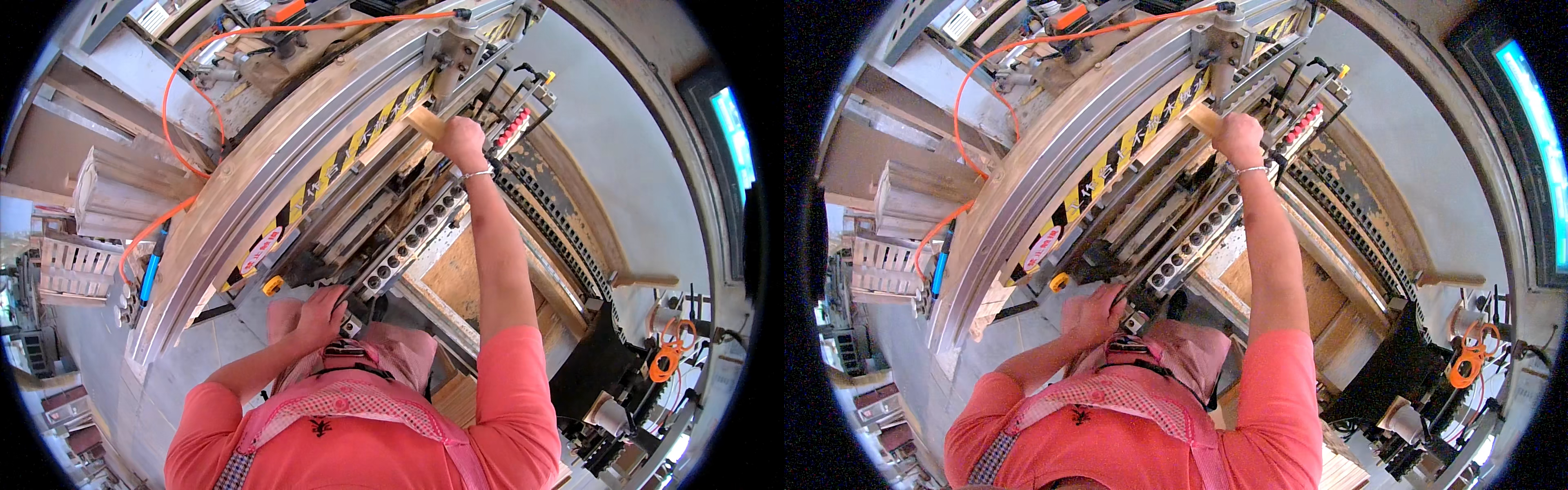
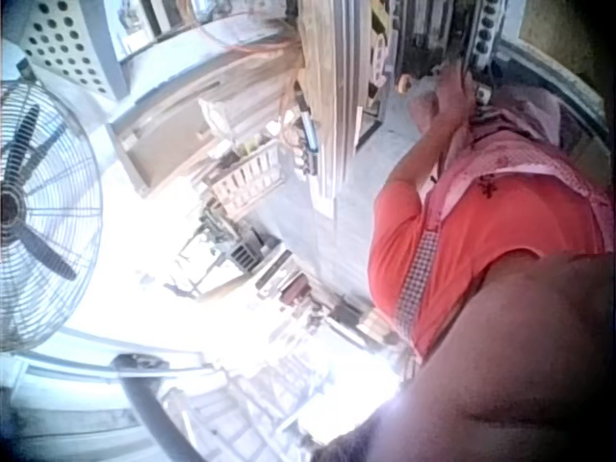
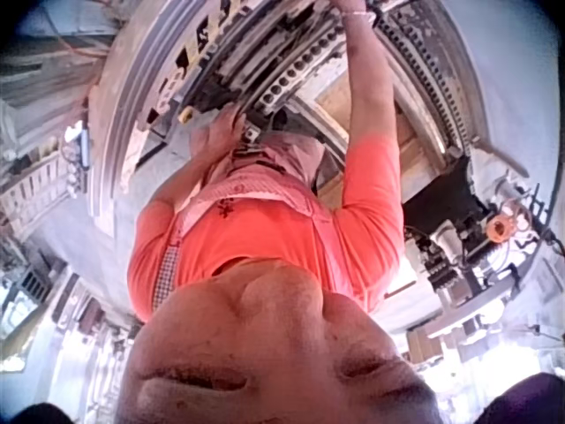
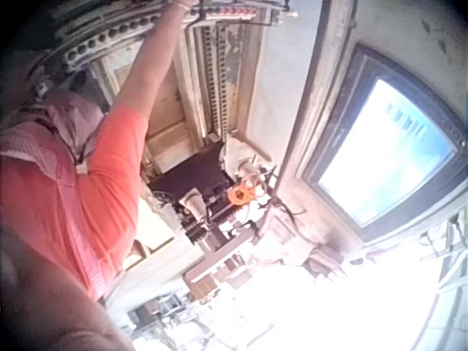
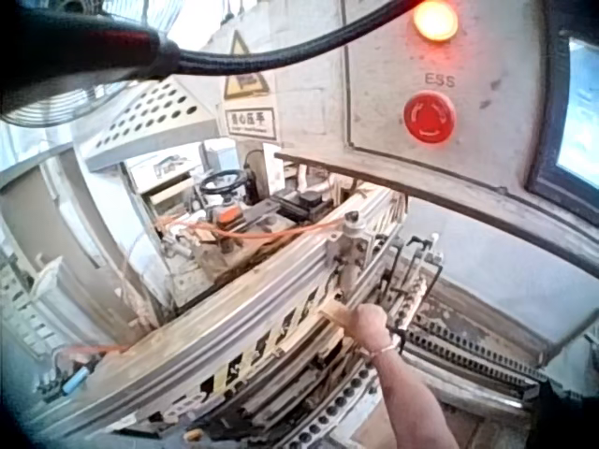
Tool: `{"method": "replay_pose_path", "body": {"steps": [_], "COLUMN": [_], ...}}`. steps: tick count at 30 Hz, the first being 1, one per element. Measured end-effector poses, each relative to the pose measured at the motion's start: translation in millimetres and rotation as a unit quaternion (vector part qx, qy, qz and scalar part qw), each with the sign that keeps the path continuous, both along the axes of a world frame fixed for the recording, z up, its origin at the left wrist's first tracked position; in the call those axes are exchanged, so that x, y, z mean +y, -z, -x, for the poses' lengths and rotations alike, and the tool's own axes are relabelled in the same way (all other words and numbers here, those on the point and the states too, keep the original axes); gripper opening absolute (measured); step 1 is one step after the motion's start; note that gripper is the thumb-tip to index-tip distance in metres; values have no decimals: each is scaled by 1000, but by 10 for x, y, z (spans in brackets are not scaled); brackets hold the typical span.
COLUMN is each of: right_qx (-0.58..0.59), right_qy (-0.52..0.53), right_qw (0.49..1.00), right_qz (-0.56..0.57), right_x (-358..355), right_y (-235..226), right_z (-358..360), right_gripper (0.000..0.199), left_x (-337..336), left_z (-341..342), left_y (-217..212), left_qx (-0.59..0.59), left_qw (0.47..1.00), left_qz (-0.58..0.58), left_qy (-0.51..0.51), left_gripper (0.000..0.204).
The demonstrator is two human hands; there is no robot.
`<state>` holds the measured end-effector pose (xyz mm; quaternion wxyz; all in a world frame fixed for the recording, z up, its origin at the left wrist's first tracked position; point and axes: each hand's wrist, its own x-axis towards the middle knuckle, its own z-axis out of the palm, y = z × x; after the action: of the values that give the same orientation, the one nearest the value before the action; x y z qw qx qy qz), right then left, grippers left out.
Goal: The person operates a woodworking machine to process small wooden blocks. They repeatedly pick up blocks, feed them into the machine, and then stack the processed pieces on a nearby table.
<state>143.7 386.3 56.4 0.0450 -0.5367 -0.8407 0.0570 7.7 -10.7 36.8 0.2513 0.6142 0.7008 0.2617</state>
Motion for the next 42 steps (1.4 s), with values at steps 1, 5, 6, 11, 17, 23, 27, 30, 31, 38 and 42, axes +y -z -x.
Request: {"method": "replay_pose_path", "body": {"steps": [1, 5, 6, 11, 17, 23, 27, 30, 31, 38, 42], "right_qx": [-2, 11, -2, 145, 407, 369, 301, 227, 219, 64, -30], "right_qy": [0, -4, 4, 57, 117, 313, 400, 474, 501, 682, 759], "right_qw": [1000, 1000, 1000, 975, 902, 869, 859, 843, 831, 728, 650], "right_qz": [2, -25, -18, -161, -81, -104, -108, -113, -103, -31, 2], "right_x": [-6, -25, 10, -633, -2690, -4767, -5853, -6531, -6735, -8030, -8361], "right_y": [0, 40, 80, -168, -65, 257, 304, 423, 450, 1042, 1105], "right_z": [13, 9, 13, 78, -129, -609, -840, -924, -932, -1211, -1551], "right_gripper": [25, 21, 23, 53, 35, 28, 25, 25, 25, 26, 38], "left_x": [-19, -63, -58, 3, -26, -17, 18, 32, 33, 40, 17], "left_z": [10, 87, 105, 131, 156, 167, 189, 207, 210, 209, 163], "left_y": [37, 208, 264, 250, 458, 521, 597, 596, 592, 566, 493], "left_qx": [-5, -7, -6, -38, -86, -102, -130, -131, -133, -129, -106], "left_qw": [1000, 999, 998, 997, 993, 988, 985, 983, 984, 986, 990], "left_qz": [-14, -37, -56, -50, -52, -63, -52, -60, -51, -42, -30], "left_qy": [0, 14, 23, 47, 68, 101, 102, 111, 108, 97, 86], "left_gripper": [30, 31, 32, 38, 47, 48, 49, 47, 47, 46, 47]}}
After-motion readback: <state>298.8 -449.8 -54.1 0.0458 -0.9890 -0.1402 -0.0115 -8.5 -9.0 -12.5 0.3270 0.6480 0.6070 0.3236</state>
